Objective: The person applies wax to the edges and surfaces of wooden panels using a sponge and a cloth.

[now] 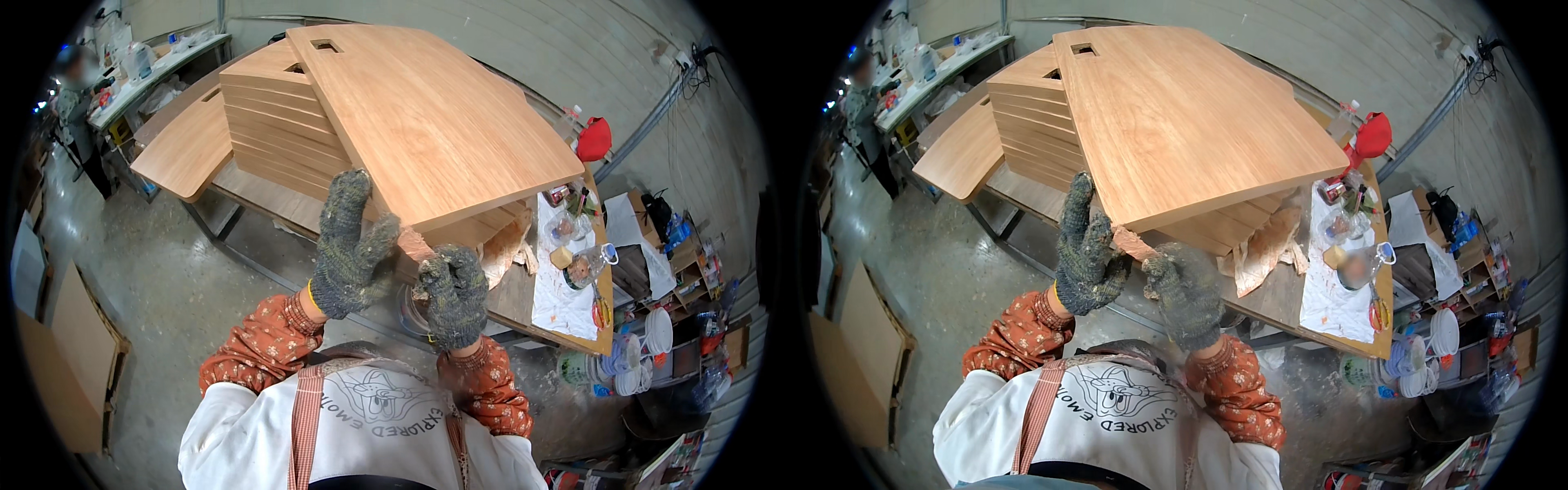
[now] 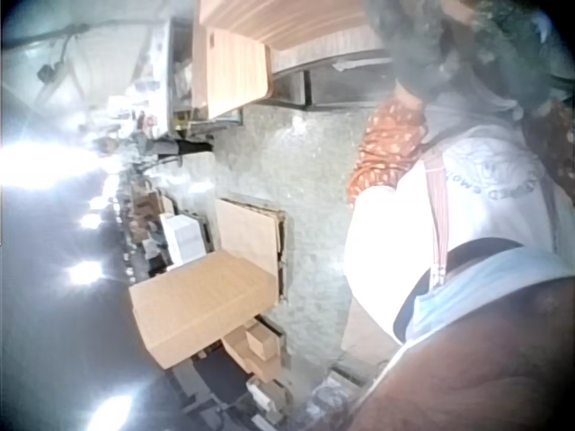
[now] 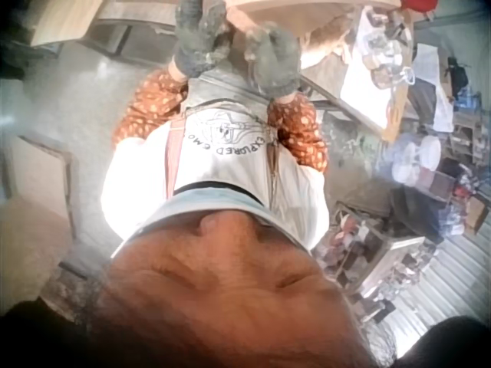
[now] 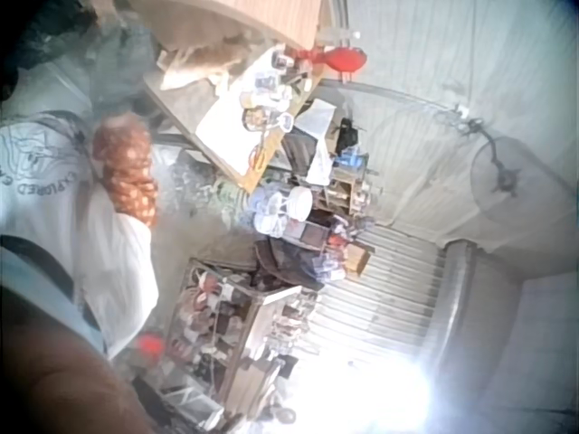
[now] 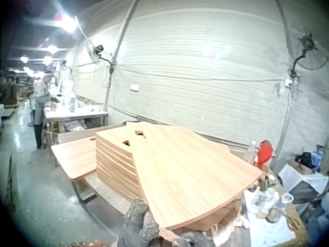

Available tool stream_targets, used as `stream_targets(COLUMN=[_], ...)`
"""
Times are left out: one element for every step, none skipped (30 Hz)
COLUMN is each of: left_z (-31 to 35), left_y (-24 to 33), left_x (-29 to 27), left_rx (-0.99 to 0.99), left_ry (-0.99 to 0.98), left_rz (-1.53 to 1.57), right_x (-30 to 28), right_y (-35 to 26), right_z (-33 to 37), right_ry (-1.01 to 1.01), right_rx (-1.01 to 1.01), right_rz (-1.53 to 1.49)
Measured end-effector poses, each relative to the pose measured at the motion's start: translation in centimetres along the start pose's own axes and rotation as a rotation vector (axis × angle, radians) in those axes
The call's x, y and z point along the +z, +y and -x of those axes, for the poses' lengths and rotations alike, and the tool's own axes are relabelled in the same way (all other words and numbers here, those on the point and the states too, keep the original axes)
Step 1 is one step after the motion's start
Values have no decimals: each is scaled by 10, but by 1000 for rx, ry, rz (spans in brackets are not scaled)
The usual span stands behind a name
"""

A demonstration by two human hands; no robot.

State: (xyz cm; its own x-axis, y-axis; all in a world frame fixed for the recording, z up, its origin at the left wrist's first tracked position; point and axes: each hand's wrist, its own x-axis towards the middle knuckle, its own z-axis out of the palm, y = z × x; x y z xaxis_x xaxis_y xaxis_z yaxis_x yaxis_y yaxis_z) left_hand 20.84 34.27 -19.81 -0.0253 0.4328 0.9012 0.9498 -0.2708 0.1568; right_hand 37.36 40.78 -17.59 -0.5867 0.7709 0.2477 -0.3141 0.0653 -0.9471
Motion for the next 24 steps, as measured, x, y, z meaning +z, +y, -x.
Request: stream_targets(left_z=[-2, -3, -3, -1, -1, 0, 0, 0, -1, -1, 0, 0, 2, 2, 2, 2, 2, 1, 1, 1, 0, -1, -1, -1], left_y=[2, 3, 3, 1, 0, 1, 3, 4, 4, 3, 2, 0, -4, -6, -5, -3, -2, -2, -2, -2, -3, -3, -3, -3], left_x=[-1, -1, -1, 0, 1, 1, 0, 0, -1, -3, -5, -4, -1, 0, 0, 0, 0, -1, -3, -4, -4, -4, -4, -4], left_rx=[-12, -24, -13, -1, 11, -12, -34, -56, -48, -40, -32, -4, 23, 51, 42, 33, 25, 30, 36, 41, 46, 50, 54, 58], left_ry=[10, 19, 24, 28, 32, 20, 7, -5, -27, -48, -70, -51, -32, -13, -12, -11, -10, -17, -23, -30, -30, -30, -31, -20], left_rz=[12, 24, 22, 21, 19, 4, -10, -25, -39, -53, -67, -61, -56, -52, -47, -43, -39, -56, -73, -90, -98, -105, -113, -116], right_x=[-1, -4, -5, -4, -3, -2, -2, -2, -2, -3, -6, -7, -6, -4, -3, -3, -2, -2, -2, -4, -5, -5, -5, -4], right_y=[1, 2, 2, 3, 3, 5, 3, -1, -3, -3, -1, 0, 2, 3, 5, 2, -2, -5, -3, 1, 4, 4, 4, 4], right_z=[0, 1, 2, 2, 3, 3, 2, -1, -2, -2, -2, -2, -1, 2, 3, 2, 0, -1, 0, 0, 0, 0, 1, 2], right_ry=[0, 1, -2, 1, 5, 11, -9, -28, -47, -51, -55, -62, -32, -3, 29, 3, -22, -47, -42, -38, -31, -18, -5, 4], right_rx=[-23, -46, -67, -77, -86, -92, -86, -79, -75, -104, -132, -162, -139, -115, -90, -96, -101, -107, -101, -94, -90, -81, -73, -62], right_rz=[52, 103, 156, 115, 73, 29, 59, 90, 119, 156, 192, 232, 154, 76, -2, 32, 66, 96, 89, 81, 75, 31, -12, -59])
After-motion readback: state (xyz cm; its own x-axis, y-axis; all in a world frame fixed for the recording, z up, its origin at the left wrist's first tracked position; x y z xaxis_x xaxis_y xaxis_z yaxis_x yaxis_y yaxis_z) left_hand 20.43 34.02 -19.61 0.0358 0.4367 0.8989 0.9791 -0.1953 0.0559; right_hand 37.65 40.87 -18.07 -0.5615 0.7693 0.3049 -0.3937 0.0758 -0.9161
